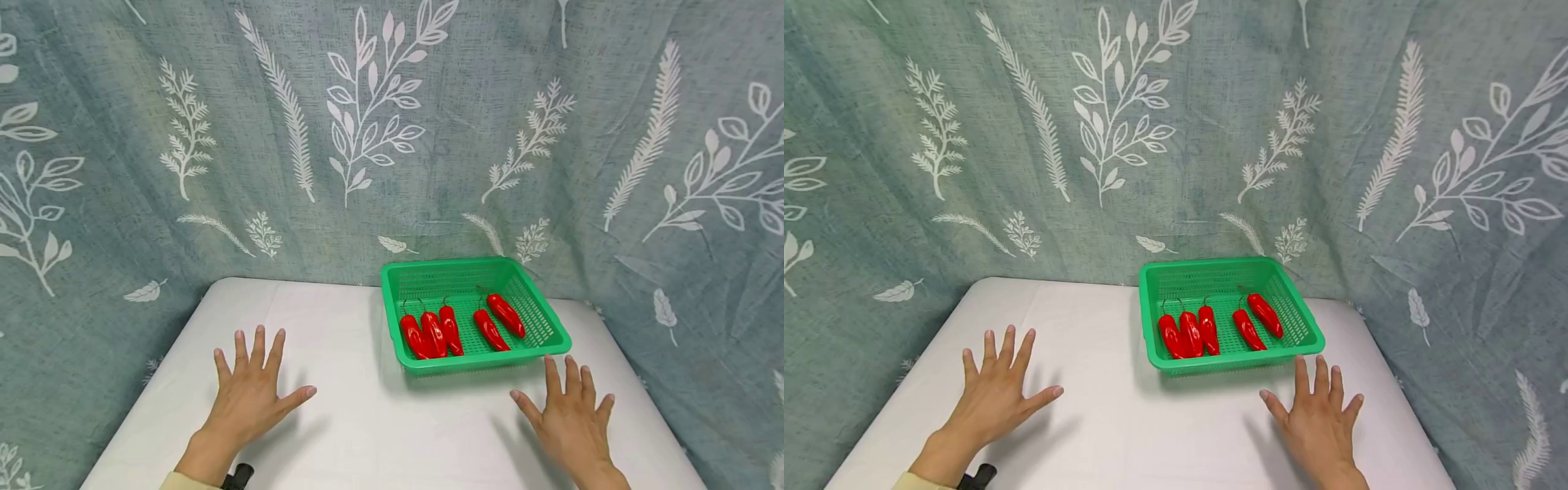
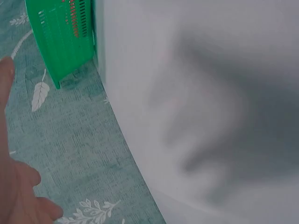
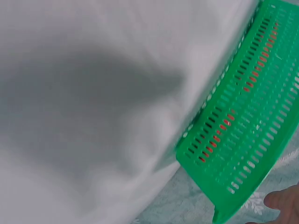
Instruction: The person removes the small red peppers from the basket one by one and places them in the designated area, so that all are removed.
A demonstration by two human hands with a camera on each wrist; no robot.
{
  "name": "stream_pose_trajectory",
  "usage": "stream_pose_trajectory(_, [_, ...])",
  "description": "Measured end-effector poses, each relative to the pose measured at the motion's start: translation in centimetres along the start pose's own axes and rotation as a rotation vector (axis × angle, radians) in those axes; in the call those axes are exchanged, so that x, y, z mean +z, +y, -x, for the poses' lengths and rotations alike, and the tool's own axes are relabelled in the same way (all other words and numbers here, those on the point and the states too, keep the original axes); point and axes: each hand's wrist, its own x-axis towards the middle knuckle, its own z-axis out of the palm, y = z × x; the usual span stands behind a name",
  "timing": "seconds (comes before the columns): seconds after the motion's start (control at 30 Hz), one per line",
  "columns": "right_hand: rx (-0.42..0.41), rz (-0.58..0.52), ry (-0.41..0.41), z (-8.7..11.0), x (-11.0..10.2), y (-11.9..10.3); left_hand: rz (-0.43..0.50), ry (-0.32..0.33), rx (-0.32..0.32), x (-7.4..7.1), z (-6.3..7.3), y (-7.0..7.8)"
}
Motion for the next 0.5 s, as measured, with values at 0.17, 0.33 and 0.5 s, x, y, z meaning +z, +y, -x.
stream_pose_trajectory(0.17, [0.001,-0.001,0.041,-0.6,-0.7,0.9,0.0,0.01,0.021,0.3,-0.7,1.0])
stream_pose_trajectory(0.33, [-0.021,-0.006,0.103,-1.7,-1.3,1.7,0.012,0.015,0.036,0.6,-1.6,2.3])
stream_pose_trajectory(0.5, [-0.043,0.001,0.111,-3.1,-1.6,2.5,0.039,0.019,0.049,0.8,-2.8,3.9])
